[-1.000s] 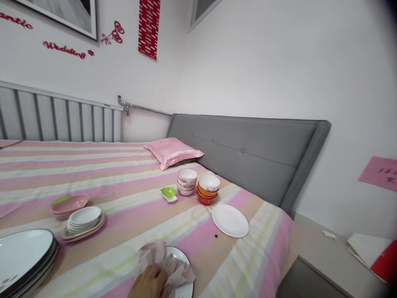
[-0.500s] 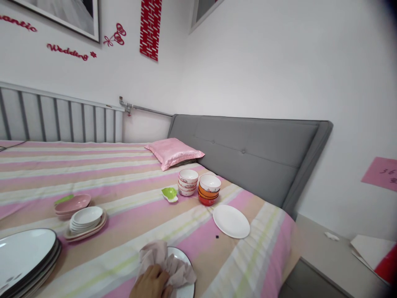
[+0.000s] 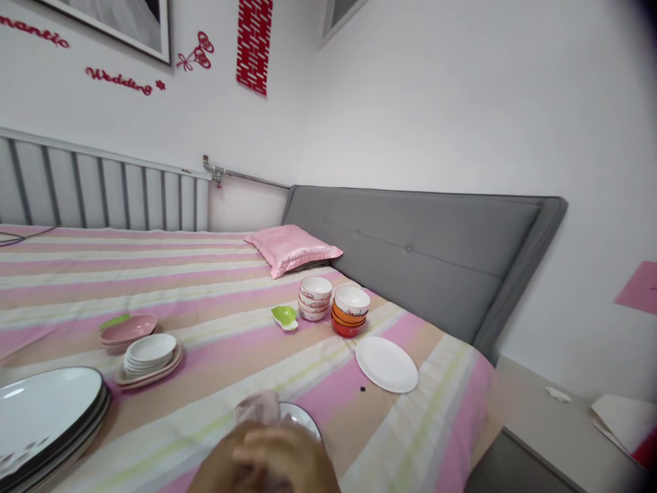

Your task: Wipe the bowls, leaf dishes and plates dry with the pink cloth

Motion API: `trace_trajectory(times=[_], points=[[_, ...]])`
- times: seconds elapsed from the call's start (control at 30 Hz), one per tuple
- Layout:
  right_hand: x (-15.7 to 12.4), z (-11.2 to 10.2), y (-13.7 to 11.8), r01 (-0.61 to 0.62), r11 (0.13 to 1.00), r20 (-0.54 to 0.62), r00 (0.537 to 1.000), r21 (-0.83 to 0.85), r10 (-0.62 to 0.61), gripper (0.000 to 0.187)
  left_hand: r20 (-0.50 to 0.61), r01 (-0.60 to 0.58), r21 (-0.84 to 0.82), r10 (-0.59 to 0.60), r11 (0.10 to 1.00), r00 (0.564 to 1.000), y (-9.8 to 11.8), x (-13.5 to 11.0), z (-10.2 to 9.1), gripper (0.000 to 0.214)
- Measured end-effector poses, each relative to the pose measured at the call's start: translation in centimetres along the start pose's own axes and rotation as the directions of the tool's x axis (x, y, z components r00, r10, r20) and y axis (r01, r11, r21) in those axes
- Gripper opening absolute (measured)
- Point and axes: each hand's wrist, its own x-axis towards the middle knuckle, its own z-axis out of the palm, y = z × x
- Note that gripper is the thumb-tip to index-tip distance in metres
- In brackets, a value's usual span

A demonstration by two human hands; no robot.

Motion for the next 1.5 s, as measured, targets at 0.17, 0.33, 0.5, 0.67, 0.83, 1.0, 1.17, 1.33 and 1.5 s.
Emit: trace_trajectory(times=[0.17,0.33,0.5,0.67,0.83,1.0,1.17,1.33,1.5], points=[[1.3,0.7,2.9,-0.037,0.999,0.128,0.991,0.011,0.036,0.054,-0.18,0.14,-0.006,-0.139,0.99,0.974,-4.2,1.1,-3.5,0.044],[0.3,3.3,4.4,-0.019,1.0,0.354,0.935,-0.019,0.024,0.052,-0.142,0.354,0.155,-0.333,0.922,0.932,-5.8,1.5,-3.2,0.045],[-0.1,4.3,4.8,-0.046,0.994,0.376,0.923,-0.096,0.079,0.052,0.017,0.327,0.223,-0.339,0.918,0.941,-4.6,1.5,-1.3,0.043],[-0.1,5.2,5.1,-0.049,0.99,0.321,0.943,-0.131,0.089,0.065,0.077,0.238,0.164,-0.252,0.957,0.965,-2.8,1.4,-0.5,0.039],[-0.4,6.1,5.5,-0.031,0.986,0.247,0.966,-0.163,0.071,0.072,0.073,0.215,0.187,-0.232,0.958,0.97,-1.8,1.3,-0.3,0.037],[-0.5,6.2,5.5,-0.049,0.989,0.254,0.964,-0.137,0.083,0.068,0.05,0.236,0.184,-0.248,0.954,0.967,-2.1,1.3,-0.1,0.035],[-0.4,6.2,5.4,-0.053,0.987,0.245,0.966,-0.149,0.089,0.067,0.037,0.225,0.174,-0.235,0.959,0.971,-2.6,1.3,0.2,0.036],[-0.3,6.7,5.5,-0.057,0.983,0.228,0.969,-0.172,0.096,0.068,0.065,0.217,0.162,-0.229,0.963,0.971,-2.7,1.3,0.2,0.037],[-0.5,7.3,5.7,-0.08,0.975,0.182,0.976,-0.21,0.119,0.069,0.075,0.218,0.159,-0.232,0.963,0.97,-2.7,1.3,0.2,0.036]])
